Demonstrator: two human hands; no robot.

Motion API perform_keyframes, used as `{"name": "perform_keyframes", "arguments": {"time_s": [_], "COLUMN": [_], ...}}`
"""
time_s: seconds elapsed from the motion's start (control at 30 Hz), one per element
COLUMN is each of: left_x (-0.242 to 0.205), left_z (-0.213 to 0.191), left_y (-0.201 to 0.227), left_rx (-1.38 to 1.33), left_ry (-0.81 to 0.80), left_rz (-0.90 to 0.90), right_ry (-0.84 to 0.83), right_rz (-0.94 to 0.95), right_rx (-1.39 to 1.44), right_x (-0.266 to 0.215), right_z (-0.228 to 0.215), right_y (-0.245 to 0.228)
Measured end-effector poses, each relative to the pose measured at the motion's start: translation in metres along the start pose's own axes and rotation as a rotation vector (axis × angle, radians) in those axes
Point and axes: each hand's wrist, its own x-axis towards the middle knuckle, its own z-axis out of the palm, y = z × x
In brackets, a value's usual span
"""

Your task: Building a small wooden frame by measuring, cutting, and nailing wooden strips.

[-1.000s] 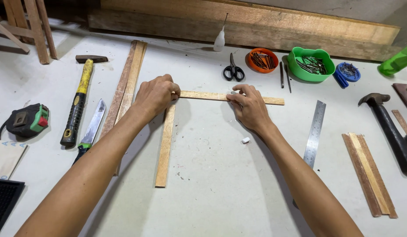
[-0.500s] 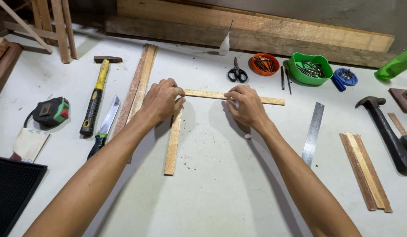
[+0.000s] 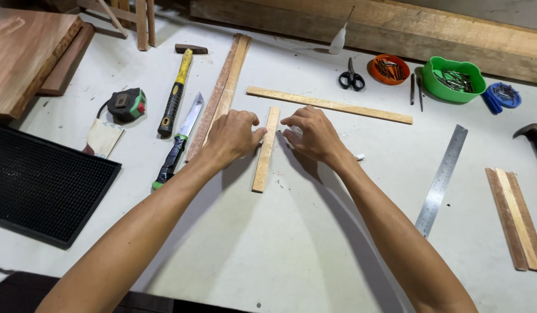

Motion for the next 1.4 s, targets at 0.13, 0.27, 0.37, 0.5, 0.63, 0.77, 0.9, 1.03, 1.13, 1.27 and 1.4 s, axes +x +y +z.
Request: {"name": "perform_keyframes", "arguments": {"time_s": [0.13,0.27,0.37,0.5,0.63,0.77,0.9,1.03,1.13,1.27,1.4], "left_x": [-0.020,-0.026,-0.021,-0.021,-0.021,-0.016,-0.013,-0.019,-0.019,-0.020,-0.013], "left_z": [-0.029,-0.024,-0.005,-0.010,-0.024,-0.017,-0.005,-0.022,-0.023,-0.019,-0.017], "left_y": [0.034,0.044,0.034,0.033,0.037,0.031,0.028,0.047,0.064,0.097,0.124], "left_rx": [0.044,0.044,0.027,-0.145,-0.531,-1.047,-1.237,-1.153,-1.037,-0.635,-0.535], "left_ry": [-0.247,-0.213,-0.150,-0.242,-0.252,-0.290,-0.299,-0.264,-0.172,-0.041,-0.082], "left_rz": [-0.169,-0.143,-0.122,-0.269,-0.342,-0.178,-0.114,-0.106,-0.008,0.041,0.044], "right_ry": [-0.063,-0.069,-0.052,-0.062,0.117,0.200,0.250,0.320,0.399,0.453,0.383], "right_rz": [0.027,0.007,-0.032,0.029,-0.024,-0.082,-0.104,-0.103,0.008,0.138,0.141], "right_rx": [-0.011,0.017,0.024,0.110,0.193,0.187,0.192,0.204,0.342,0.331,0.220], "right_x": [0.001,0.000,-0.002,-0.006,-0.016,-0.017,-0.020,-0.030,-0.041,-0.060,-0.078], "right_z": [0.004,0.004,0.003,-0.006,-0.019,-0.040,-0.054,-0.062,-0.061,-0.069,-0.086], "right_y": [-0.015,-0.025,-0.028,-0.037,-0.044,-0.057,-0.064,-0.065,-0.055,-0.047,-0.030]}}
